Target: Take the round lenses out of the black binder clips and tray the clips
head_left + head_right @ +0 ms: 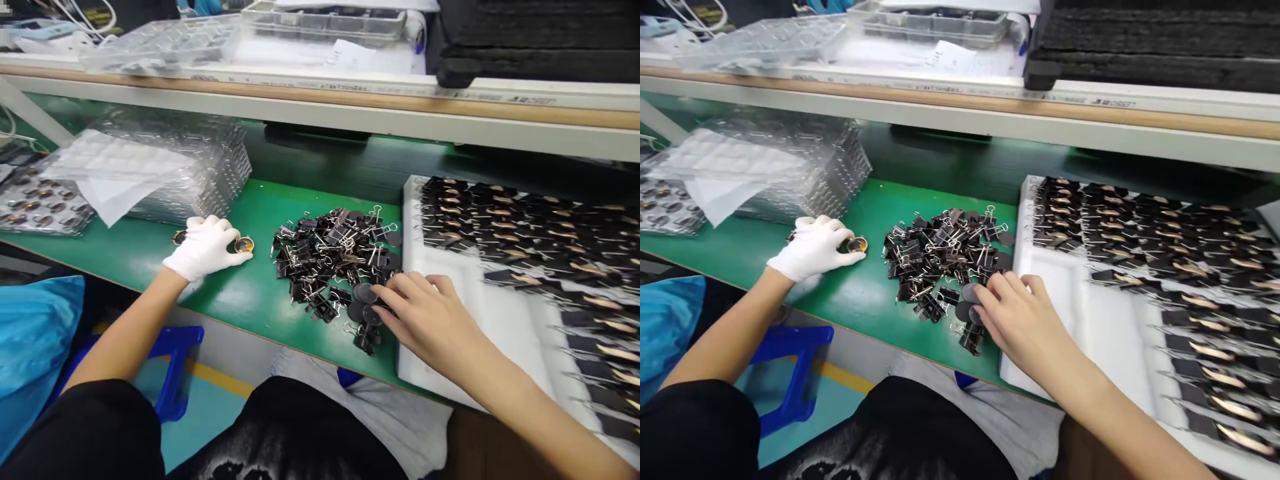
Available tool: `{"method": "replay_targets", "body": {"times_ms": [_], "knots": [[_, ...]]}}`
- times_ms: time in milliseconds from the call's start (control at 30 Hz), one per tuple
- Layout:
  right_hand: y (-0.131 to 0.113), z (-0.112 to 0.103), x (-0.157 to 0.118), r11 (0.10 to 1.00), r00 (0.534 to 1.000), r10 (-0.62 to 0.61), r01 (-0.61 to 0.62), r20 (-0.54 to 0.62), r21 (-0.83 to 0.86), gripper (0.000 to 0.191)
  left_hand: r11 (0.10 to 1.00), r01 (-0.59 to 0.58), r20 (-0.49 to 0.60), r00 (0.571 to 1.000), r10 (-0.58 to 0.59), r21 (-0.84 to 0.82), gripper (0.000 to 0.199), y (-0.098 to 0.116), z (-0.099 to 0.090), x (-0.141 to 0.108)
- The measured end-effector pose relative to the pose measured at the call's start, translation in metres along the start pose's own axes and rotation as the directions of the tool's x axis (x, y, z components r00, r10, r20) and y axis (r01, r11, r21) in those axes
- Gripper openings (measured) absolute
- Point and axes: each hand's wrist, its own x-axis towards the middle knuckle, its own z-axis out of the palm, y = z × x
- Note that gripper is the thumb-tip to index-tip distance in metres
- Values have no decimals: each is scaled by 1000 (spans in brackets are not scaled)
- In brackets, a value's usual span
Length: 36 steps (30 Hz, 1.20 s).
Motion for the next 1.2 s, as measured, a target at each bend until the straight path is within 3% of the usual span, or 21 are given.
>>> {"method": "replay_targets", "body": {"times_ms": [133,267,400,500,600,633,700,767,900,1000,1100,1200], "knots": [[-8,0,3,1000,994,16,-15,110,-11,10,995,-14,-174,985,-3,-98,46,20,-19,7],[-10,8,2,1000,981,14,-9,194,-26,24,945,-237,-255,950,178,-225,47,61,-45,22],[-4,12,1,997,979,-64,57,193,43,24,874,-442,-368,861,351,-200,55,103,-66,47],[6,5,2,963,990,-81,48,118,264,27,834,-543,-408,786,464,-97,54,122,-80,68],[16,-3,8,769,995,91,-37,-52,639,35,809,-588,-400,737,546,21,49,133,-91,86],[19,-4,10,669,973,206,-60,-108,740,37,802,-595,-403,722,562,52,48,136,-93,90],[23,-4,17,488,883,433,-62,-180,870,37,785,-613,-413,696,588,84,46,142,-95,98],[24,-2,22,386,821,541,-51,-181,921,36,771,-632,-422,681,599,76,47,149,-93,102],[23,2,25,391,839,526,-91,-142,916,33,767,-640,-441,675,591,48,47,161,-86,104],[19,7,24,352,845,529,-132,-80,927,51,749,-661,-437,661,609,43,46,168,-83,101],[17,13,26,160,842,532,-204,89,966,77,715,-698,-438,632,639,35,42,174,-81,99],[18,14,29,-79,851,454,-256,263,963,79,700,-714,-420,636,647,-3,34,178,-78,99]]}}
